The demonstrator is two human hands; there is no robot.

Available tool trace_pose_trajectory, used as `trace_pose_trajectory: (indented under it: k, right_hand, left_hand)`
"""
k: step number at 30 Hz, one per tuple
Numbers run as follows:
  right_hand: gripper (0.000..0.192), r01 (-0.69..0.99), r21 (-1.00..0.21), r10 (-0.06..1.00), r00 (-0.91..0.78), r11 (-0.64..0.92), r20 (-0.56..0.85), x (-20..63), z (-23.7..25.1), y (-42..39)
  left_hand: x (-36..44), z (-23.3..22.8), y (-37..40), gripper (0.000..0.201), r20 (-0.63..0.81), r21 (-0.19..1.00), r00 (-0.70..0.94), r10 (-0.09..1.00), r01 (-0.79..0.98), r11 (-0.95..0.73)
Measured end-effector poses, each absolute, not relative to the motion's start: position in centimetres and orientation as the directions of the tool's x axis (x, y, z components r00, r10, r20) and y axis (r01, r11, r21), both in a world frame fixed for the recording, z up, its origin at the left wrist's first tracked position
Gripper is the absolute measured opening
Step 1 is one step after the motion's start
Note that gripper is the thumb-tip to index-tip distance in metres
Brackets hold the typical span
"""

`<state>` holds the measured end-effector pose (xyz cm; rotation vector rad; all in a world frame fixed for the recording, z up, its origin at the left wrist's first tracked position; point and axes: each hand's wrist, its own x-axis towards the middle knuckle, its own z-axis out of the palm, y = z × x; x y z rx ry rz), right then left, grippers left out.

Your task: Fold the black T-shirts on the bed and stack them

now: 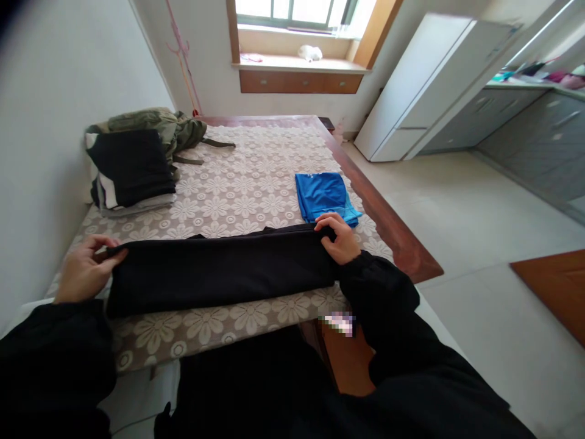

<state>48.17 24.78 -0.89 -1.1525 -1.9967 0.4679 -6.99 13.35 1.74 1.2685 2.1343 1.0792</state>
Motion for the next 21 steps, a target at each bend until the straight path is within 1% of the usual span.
trace_pose_trajectory:
  k: [1, 2, 3, 6, 7, 8, 9, 11, 13, 14, 16, 18, 19, 21]
  right_hand:
    - [0.027, 0.547, -0.634, 0.835, -0.294, 0.546, 0.465, 48.4, -0.9, 24.7]
    - [0.026, 0.54, -0.634, 0.829, -0.282, 0.553, 0.483, 48.6, -1.1, 24.6]
    - [0.027, 0.547, -0.636, 0.834, -0.268, 0.544, 0.483, 48.7, -1.3, 24.7]
    - [0.031, 0.615, -0.637, 0.881, -0.253, 0.466, 0.4, 48.9, -2.6, 25.2]
    - [0.034, 0.642, -0.628, 0.895, -0.251, 0.439, 0.369, 48.9, -2.9, 25.3]
    - [0.036, 0.667, -0.614, 0.903, -0.245, 0.422, 0.354, 48.9, -3.1, 25.3]
    - [0.038, 0.688, -0.594, 0.903, -0.237, 0.417, 0.359, 48.9, -3.1, 25.1]
    - [0.04, 0.714, -0.544, 0.883, -0.236, 0.441, 0.406, 49.1, -2.6, 24.2]
    - [0.038, 0.712, -0.491, 0.849, -0.297, 0.502, 0.437, 49.3, -1.7, 22.9]
    - [0.038, 0.703, -0.47, 0.834, -0.348, 0.534, 0.428, 49.3, -1.4, 22.3]
    - [0.039, 0.692, -0.444, 0.82, -0.447, 0.57, 0.356, 49.4, -1.2, 21.4]
    - [0.044, 0.708, -0.434, 0.829, -0.498, 0.558, 0.254, 49.5, -1.7, 21.1]
    - [0.047, 0.72, -0.434, 0.838, -0.504, 0.541, 0.208, 49.5, -2.1, 21.2]
    - [0.053, 0.727, -0.448, 0.845, -0.512, 0.521, 0.152, 49.7, -3.0, 21.5]
  left_hand:
    - [-7.1, 1.5, 13.1, 0.036, 0.075, 0.825, -0.512, 0.856, 0.514, 0.236]
    - [-7.1, 1.3, 13.0, 0.036, 0.093, 0.83, -0.533, 0.841, 0.508, 0.23]
    - [-7.1, 1.1, 12.9, 0.035, 0.08, 0.812, -0.549, 0.832, 0.52, 0.265]
    - [-6.6, 0.6, 13.3, 0.029, 0.0, 0.658, -0.579, 0.815, 0.614, 0.437]
    - [-6.4, 0.5, 13.4, 0.03, 0.005, 0.615, -0.583, 0.813, 0.643, 0.457]
    - [-6.2, 0.5, 13.6, 0.033, 0.025, 0.597, -0.584, 0.811, 0.659, 0.457]
    - [-6.1, 0.5, 13.6, 0.04, 0.038, 0.605, -0.587, 0.809, 0.658, 0.448]
    - [-6.0, 0.6, 13.2, 0.061, 0.018, 0.677, -0.585, 0.811, 0.604, 0.421]
    - [-6.1, 0.8, 12.5, 0.085, -0.031, 0.753, -0.555, 0.831, 0.534, 0.385]
    - [-6.2, 0.9, 12.1, 0.094, -0.045, 0.777, -0.531, 0.846, 0.514, 0.363]
    - [-6.3, 1.0, 11.3, 0.106, -0.053, 0.803, -0.497, 0.866, 0.494, 0.333]
    - [-6.2, 1.1, 10.9, 0.109, -0.092, 0.83, -0.491, 0.866, 0.443, 0.34]
    - [-6.2, 1.2, 10.8, 0.106, -0.122, 0.841, -0.492, 0.862, 0.41, 0.353]
    - [-6.0, 1.3, 10.7, 0.092, -0.168, 0.847, -0.484, 0.858, 0.374, 0.377]
